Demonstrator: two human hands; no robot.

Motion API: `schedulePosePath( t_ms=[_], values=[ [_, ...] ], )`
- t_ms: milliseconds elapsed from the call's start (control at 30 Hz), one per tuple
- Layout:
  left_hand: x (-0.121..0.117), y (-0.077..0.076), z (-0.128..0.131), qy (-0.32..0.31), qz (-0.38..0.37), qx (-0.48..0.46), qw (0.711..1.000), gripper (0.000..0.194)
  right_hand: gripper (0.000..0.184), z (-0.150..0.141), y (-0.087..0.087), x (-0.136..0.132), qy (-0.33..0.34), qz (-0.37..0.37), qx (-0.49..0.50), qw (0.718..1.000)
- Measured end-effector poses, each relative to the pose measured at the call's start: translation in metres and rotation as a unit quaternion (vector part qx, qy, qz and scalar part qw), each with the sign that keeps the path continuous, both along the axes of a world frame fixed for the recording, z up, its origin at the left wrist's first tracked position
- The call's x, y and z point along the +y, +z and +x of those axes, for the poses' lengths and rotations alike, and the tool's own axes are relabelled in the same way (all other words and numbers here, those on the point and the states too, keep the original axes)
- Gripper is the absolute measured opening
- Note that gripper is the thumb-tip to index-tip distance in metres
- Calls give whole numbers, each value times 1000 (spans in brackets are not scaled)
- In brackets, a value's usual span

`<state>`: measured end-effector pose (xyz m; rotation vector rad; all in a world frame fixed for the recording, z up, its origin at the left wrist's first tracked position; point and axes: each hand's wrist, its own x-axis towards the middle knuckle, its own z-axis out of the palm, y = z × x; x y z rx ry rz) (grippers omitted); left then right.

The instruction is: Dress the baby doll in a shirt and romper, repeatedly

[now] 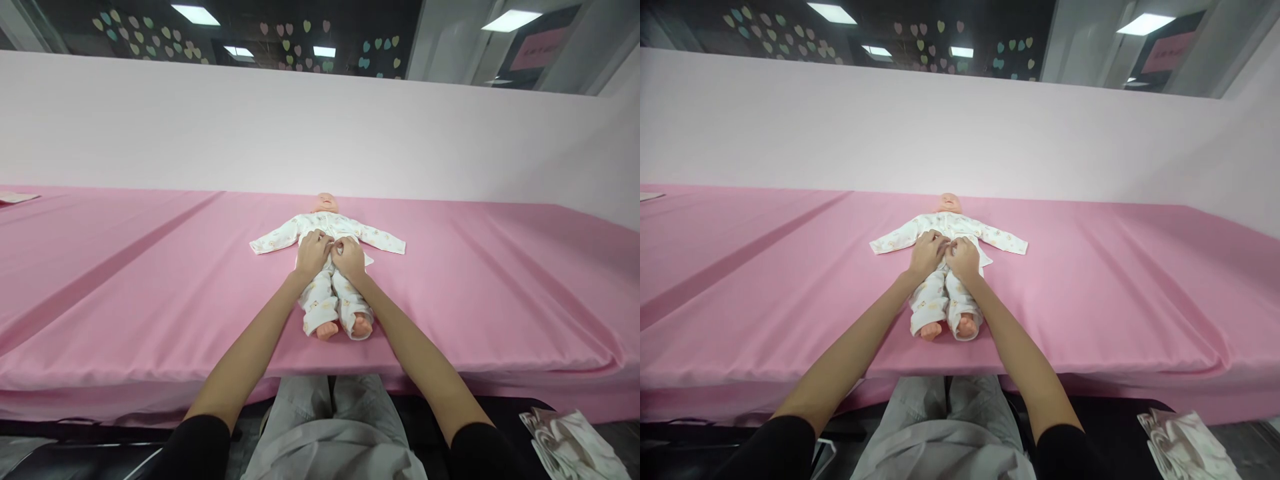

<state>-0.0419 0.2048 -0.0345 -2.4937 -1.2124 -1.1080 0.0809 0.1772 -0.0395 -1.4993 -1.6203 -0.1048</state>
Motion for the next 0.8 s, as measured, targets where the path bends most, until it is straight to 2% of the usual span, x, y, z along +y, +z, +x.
schedulePosePath(
  t_ms=[67,233,367,500,600,800],
  values=[
    [-1,0,0,-12,-6,-10,1000,19,9,0,1,-1,6,2,2,1000],
    [-2,-3,-2,-39,-39,-98,994,15,16,6,1,1,48,-28,34,998],
    [-4,-2,-3,-40,-61,-139,988,17,17,9,-1,2,44,-28,47,998],
    [-4,1,-2,-49,-84,-175,980,14,18,9,0,2,47,-26,157,986],
    [-3,3,-2,-62,-111,-192,973,13,19,9,1,3,77,-16,218,973],
    [-4,3,-1,-67,-126,-202,969,12,21,7,1,0,114,18,210,971]
  ],
)
